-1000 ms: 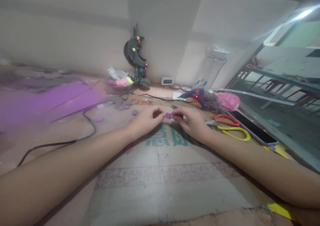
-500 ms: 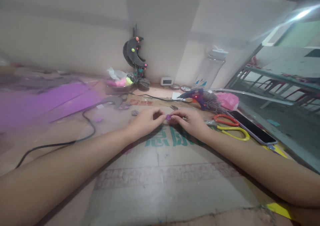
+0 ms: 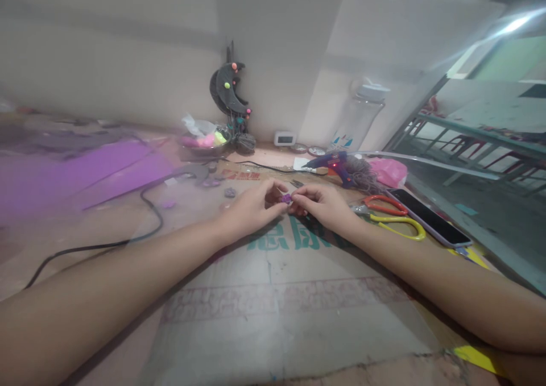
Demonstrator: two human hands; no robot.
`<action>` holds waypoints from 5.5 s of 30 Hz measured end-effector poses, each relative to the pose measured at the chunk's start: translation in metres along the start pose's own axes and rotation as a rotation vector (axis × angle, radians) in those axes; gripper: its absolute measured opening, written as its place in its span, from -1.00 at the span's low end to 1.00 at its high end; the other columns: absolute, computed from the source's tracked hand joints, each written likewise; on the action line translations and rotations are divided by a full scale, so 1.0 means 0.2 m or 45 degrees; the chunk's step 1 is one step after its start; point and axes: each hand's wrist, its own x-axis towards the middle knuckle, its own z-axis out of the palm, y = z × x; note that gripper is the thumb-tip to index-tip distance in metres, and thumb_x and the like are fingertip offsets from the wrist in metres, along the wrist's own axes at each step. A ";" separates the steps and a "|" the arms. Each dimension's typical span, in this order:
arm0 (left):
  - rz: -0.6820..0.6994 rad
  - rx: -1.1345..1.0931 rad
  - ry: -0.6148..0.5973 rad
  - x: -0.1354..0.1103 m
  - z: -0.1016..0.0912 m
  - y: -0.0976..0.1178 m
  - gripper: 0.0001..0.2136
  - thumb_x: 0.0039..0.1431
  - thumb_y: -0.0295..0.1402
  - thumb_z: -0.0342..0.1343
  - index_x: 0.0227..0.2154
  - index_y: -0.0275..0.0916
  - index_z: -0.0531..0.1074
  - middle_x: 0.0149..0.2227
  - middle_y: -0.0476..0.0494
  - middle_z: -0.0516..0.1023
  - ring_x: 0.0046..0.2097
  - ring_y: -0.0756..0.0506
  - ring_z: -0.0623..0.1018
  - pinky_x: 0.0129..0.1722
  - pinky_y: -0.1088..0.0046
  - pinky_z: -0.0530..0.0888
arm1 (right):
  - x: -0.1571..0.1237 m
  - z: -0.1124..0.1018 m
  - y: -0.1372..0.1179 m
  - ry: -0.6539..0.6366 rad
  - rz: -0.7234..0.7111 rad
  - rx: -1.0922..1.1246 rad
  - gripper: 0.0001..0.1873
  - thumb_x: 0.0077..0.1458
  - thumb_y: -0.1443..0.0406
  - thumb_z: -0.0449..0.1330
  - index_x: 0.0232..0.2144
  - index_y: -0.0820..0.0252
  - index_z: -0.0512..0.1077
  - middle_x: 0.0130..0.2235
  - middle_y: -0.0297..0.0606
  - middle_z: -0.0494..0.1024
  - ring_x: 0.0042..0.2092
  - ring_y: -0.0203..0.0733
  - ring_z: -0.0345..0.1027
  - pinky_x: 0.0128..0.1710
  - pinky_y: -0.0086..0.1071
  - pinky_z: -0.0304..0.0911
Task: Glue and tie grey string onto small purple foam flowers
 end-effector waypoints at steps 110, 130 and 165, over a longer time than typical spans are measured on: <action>-0.301 -0.689 0.031 0.03 -0.03 0.04 -0.96 0.16 -0.39 0.00 -0.39 -0.21 0.28 -0.54 0.06 0.38 -0.49 0.02 0.40 -0.44 0.49 0.33 | -0.06 0.05 -0.07 0.051 -0.187 -0.269 -0.81 0.17 0.19 0.09 -0.39 0.18 0.37 -0.53 -0.41 0.38 -0.50 -0.33 0.21 -0.48 -0.44 0.13; 0.069 0.182 0.275 -0.02 -0.04 0.05 -0.89 0.29 -0.38 -0.07 -0.24 -0.22 0.35 -0.30 -0.04 0.43 -0.23 -0.06 0.42 -0.17 0.38 0.35 | -0.07 0.05 -0.08 0.027 -0.213 -0.290 -0.82 0.18 0.21 0.08 -0.39 0.19 0.37 -0.51 -0.39 0.40 -0.48 -0.33 0.24 -0.45 -0.43 0.15; -0.301 -0.407 -0.087 -0.01 0.01 0.06 -0.74 0.26 -0.20 0.02 -0.08 -0.21 0.37 -0.52 0.11 0.27 -0.62 0.10 0.26 -0.65 0.58 0.19 | -0.05 0.04 -0.06 0.226 -0.263 -0.265 -0.81 0.19 0.21 0.09 -0.39 0.20 0.38 -0.49 -0.38 0.42 -0.46 -0.33 0.25 -0.46 -0.45 0.14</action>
